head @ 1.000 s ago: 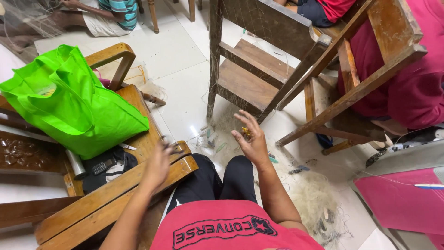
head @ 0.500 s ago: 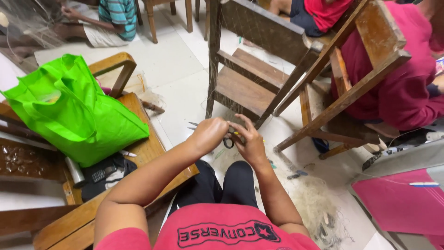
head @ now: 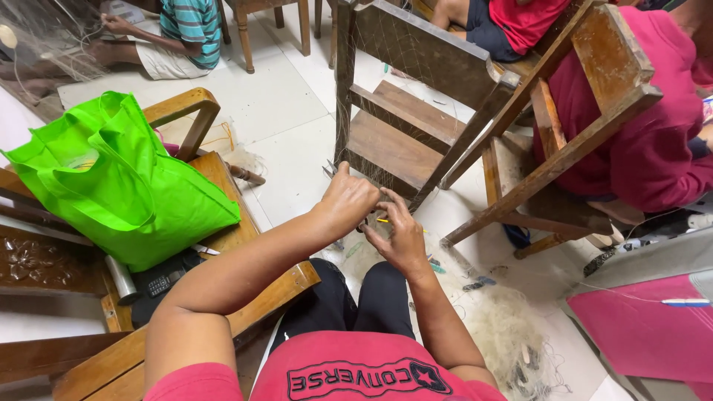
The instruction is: Repairing a fishing net by weaving and tying knots with a netting needle and cutting thread with scissors.
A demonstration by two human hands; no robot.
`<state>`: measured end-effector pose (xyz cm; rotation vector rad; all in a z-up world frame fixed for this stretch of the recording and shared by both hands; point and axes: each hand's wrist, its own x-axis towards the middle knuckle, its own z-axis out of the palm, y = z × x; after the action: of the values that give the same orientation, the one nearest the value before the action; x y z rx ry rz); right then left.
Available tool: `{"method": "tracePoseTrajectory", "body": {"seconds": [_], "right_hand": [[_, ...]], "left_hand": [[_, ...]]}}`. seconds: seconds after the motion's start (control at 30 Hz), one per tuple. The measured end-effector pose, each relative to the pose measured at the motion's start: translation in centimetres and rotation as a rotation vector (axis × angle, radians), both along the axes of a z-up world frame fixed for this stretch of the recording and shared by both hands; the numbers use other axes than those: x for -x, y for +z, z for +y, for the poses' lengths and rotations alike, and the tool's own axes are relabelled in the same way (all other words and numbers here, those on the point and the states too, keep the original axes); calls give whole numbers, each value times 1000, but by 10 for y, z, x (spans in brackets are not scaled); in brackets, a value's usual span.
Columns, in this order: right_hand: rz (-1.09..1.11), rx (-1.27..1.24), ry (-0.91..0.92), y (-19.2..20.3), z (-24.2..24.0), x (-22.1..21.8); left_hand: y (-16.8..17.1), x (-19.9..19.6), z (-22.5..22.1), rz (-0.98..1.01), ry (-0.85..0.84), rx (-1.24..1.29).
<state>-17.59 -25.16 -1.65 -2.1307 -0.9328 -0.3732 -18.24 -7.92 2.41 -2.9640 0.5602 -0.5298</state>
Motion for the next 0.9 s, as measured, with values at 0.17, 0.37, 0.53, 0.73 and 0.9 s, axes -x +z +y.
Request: {"method": "tracePoseTrajectory", "body": {"seconds": [0.17, 0.37, 0.53, 0.73, 0.9], "right_hand": [[-21, 34, -40, 8, 3, 1], [274, -263, 125, -19, 1, -23], [550, -589, 424, -40, -6, -33], [442, -575, 511, -29, -6, -26], [413, -540, 458, -19, -7, -19]], "left_hand": [[16, 9, -11, 19, -64, -13], [39, 17, -12, -389, -207, 58], [47, -2, 9, -541, -264, 1041], [2, -86, 0, -13, -226, 2066], [-10, -103, -13, 96, -14, 1945]]}}
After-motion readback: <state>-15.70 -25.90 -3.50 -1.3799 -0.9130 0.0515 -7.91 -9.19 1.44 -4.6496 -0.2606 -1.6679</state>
